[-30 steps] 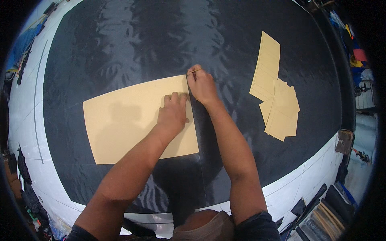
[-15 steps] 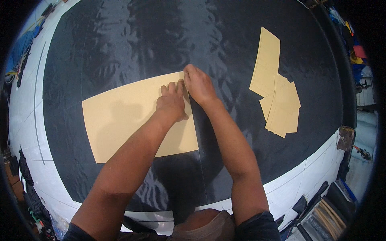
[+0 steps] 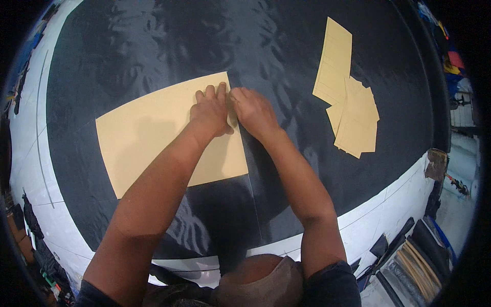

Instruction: The person places a rectangular cardboard template on a large black fabric sheet laid on the floor. Using a pencil, they trace the outline of the template onto the fabric, then lift and reposition the template to repeat the process.

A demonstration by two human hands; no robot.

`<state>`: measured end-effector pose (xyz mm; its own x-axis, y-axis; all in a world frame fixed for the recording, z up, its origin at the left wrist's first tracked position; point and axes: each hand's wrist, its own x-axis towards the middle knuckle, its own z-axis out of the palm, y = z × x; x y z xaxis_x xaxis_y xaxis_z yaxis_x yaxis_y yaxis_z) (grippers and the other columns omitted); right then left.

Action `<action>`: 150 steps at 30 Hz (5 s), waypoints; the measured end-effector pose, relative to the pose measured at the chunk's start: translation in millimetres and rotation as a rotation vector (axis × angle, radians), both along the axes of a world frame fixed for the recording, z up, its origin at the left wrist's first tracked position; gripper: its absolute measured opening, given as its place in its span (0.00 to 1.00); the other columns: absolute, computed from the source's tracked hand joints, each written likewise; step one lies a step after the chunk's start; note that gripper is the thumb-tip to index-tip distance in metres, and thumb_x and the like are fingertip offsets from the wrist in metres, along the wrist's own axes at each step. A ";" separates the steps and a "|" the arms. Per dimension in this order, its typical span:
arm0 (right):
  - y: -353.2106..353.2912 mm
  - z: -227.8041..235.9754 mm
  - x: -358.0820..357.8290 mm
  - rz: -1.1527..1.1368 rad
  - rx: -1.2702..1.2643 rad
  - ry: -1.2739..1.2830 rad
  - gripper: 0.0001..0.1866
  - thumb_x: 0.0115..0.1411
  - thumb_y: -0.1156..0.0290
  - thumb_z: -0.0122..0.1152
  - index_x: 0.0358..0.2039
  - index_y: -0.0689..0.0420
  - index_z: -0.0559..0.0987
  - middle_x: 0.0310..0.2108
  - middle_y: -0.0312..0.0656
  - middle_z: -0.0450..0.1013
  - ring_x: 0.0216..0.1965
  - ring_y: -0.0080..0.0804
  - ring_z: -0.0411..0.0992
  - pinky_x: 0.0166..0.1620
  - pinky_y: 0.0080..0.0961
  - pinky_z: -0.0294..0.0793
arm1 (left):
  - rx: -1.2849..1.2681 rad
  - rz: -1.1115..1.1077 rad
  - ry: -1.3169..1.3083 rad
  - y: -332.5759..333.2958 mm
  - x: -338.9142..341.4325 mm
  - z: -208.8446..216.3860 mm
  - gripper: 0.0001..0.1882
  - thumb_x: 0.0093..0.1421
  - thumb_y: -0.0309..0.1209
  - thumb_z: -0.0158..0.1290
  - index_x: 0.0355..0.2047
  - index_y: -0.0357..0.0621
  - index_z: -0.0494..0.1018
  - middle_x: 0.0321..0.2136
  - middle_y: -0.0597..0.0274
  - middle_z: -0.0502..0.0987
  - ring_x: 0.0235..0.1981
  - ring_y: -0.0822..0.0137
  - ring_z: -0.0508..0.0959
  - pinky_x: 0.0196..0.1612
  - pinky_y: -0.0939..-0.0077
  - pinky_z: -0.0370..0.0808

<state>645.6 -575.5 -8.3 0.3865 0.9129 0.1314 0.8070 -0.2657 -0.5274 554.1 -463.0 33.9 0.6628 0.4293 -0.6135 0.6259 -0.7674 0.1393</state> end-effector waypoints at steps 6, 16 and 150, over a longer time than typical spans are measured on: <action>-84.4 5.5 -50.4 0.099 -0.157 0.017 0.08 0.64 0.71 0.55 0.42 0.58 0.74 0.36 0.51 0.76 0.39 0.54 0.75 0.45 0.47 0.74 | 0.048 0.009 -0.004 -1.2 -6.2 -5.7 0.68 0.44 0.50 0.74 0.75 0.44 0.42 0.64 0.50 0.60 0.65 0.44 0.63 0.59 0.59 0.78; -115.5 20.5 -70.0 0.110 -0.250 0.086 0.06 0.66 0.73 0.59 0.42 0.58 0.75 0.39 0.50 0.78 0.43 0.50 0.78 0.60 0.47 0.73 | 0.023 -0.005 0.017 2.3 -3.0 -6.1 0.67 0.45 0.50 0.74 0.75 0.45 0.42 0.65 0.49 0.60 0.66 0.43 0.63 0.60 0.56 0.78; 88.9 -2.0 79.0 -0.105 -0.214 -0.046 0.30 0.59 0.60 0.72 0.58 0.59 0.75 0.69 0.53 0.63 0.71 0.56 0.56 0.72 0.47 0.53 | 0.271 0.290 -0.756 225.0 -245.7 -65.2 0.28 0.64 0.40 0.59 0.62 0.45 0.70 0.68 0.44 0.62 0.69 0.42 0.61 0.72 0.46 0.55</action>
